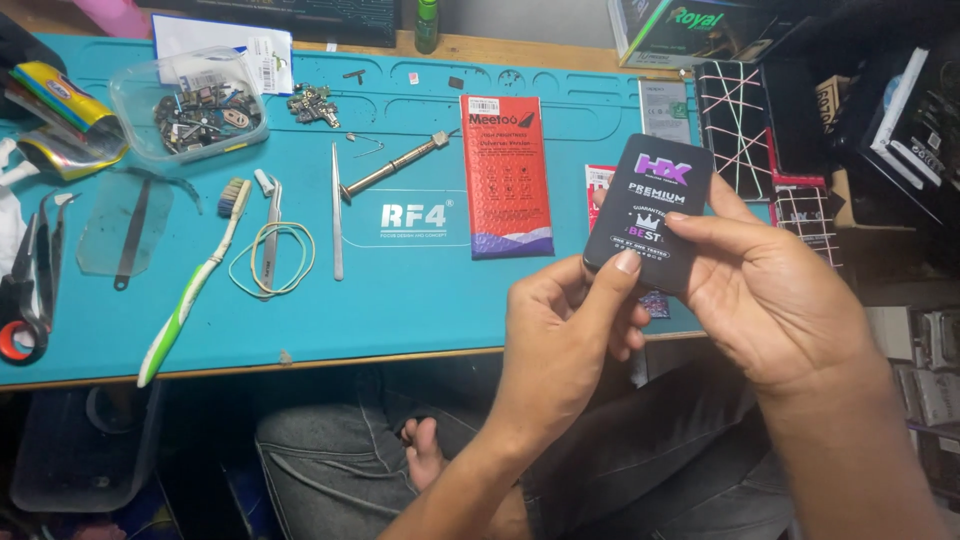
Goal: Inspecting a new mobile phone screen and comparing it with the phone frame for replacement.
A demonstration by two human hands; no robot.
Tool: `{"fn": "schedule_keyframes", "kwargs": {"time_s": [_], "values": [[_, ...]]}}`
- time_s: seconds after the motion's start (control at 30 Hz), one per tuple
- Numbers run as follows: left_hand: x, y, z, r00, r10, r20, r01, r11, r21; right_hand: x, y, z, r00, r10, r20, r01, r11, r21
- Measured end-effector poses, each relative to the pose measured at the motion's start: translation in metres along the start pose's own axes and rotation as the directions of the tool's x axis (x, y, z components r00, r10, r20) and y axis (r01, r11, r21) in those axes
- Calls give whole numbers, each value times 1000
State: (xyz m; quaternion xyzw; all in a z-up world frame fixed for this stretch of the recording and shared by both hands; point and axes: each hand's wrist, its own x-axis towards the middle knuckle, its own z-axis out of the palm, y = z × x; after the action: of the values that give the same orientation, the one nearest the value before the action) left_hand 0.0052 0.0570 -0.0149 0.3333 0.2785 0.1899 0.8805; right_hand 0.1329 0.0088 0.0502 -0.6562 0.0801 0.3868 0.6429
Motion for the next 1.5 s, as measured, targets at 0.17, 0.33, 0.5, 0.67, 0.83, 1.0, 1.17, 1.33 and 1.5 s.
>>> {"fn": "schedule_keyframes", "kwargs": {"time_s": [0.17,0.33,0.5,0.67,0.83,1.0,1.17,1.33,1.5], "values": [[0,-3,-2,1000,-5,7,5,1000,-14,2,2,-6,998,-12,55,11,1000,11],[-2,-1,1,1000,-20,-16,20,1000,-16,7,5,-15,994,-31,103,25,998,62],[-3,-2,3,1000,-21,3,21,999,-30,7,8,-16,988,-55,147,38,993,114],[-3,-4,1,998,-62,31,65,989,-130,1,10,-20,878,-109,467,-33,958,285],[-12,7,5,994,-67,86,84,972,-219,8,24,-23,884,-121,451,-58,930,363],[-22,-1,-1,679,732,-53,-502,516,694,11,34,-27,841,-96,533,-246,808,535],[-1,-1,-19,330,880,341,-735,12,678,17,41,-31,889,-26,458,-229,839,494],[6,5,-21,243,861,446,-754,-122,646,15,41,-26,931,11,366,-199,854,480],[8,5,-23,208,858,470,-763,-158,626,14,43,-25,878,0,478,-276,817,506]]}}
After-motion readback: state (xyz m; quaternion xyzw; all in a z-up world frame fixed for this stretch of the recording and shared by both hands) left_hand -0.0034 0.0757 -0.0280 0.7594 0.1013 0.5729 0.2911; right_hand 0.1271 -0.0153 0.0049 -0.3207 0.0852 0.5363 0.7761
